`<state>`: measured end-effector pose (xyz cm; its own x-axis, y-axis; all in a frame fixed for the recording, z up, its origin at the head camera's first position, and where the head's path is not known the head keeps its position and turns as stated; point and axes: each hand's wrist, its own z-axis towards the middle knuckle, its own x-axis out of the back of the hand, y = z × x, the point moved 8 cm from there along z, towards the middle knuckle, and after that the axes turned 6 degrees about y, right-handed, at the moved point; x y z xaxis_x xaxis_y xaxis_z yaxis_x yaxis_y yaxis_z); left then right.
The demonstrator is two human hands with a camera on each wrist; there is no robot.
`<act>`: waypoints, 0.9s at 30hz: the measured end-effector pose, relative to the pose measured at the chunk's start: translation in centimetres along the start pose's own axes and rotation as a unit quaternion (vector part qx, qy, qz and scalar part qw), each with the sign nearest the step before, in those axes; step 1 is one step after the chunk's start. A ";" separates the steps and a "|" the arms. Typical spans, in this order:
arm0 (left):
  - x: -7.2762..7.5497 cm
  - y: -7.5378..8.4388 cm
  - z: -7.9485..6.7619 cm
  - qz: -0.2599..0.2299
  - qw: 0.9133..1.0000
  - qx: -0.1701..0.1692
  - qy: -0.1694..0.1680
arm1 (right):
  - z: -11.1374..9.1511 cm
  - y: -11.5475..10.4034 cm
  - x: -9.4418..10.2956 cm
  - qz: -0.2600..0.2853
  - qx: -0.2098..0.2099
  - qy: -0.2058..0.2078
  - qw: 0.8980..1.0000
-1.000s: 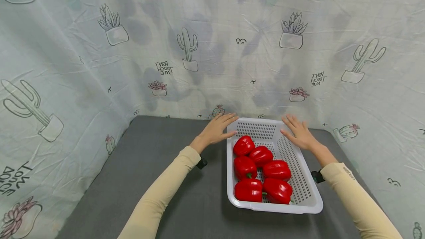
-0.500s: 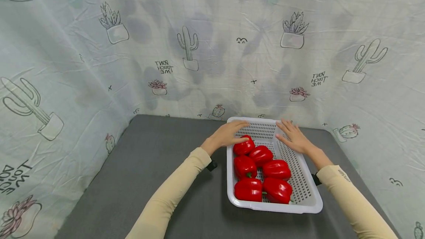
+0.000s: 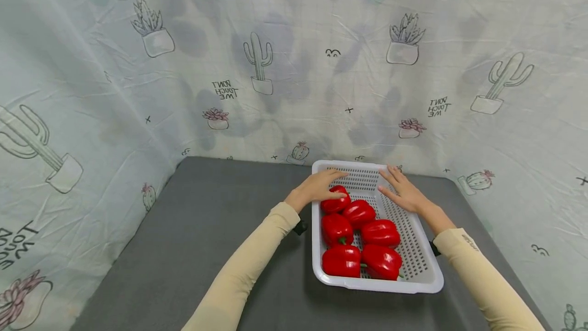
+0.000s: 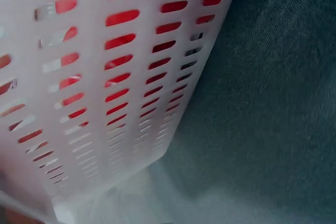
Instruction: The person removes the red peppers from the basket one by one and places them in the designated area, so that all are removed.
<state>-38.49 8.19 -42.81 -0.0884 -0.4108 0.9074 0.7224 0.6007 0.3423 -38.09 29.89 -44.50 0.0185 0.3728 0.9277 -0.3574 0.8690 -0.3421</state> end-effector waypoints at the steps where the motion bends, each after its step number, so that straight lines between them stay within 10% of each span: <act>1: -0.1 0.0 0.0 -0.003 1.000 0.002 0.000 | 0.0 0.0 0.0 0.001 -0.001 0.003 1.000; 27: -2.2 -0.7 0.8 0.143 0.986 0.054 -0.068 | 0.2 0.2 0.1 0.014 -0.009 0.023 1.000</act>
<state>-39.38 9.21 -44.90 0.0114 -0.1235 0.9923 0.6541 0.7515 0.0860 -38.31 30.01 -44.40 0.0518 0.4105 0.9104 -0.3418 0.8639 -0.3700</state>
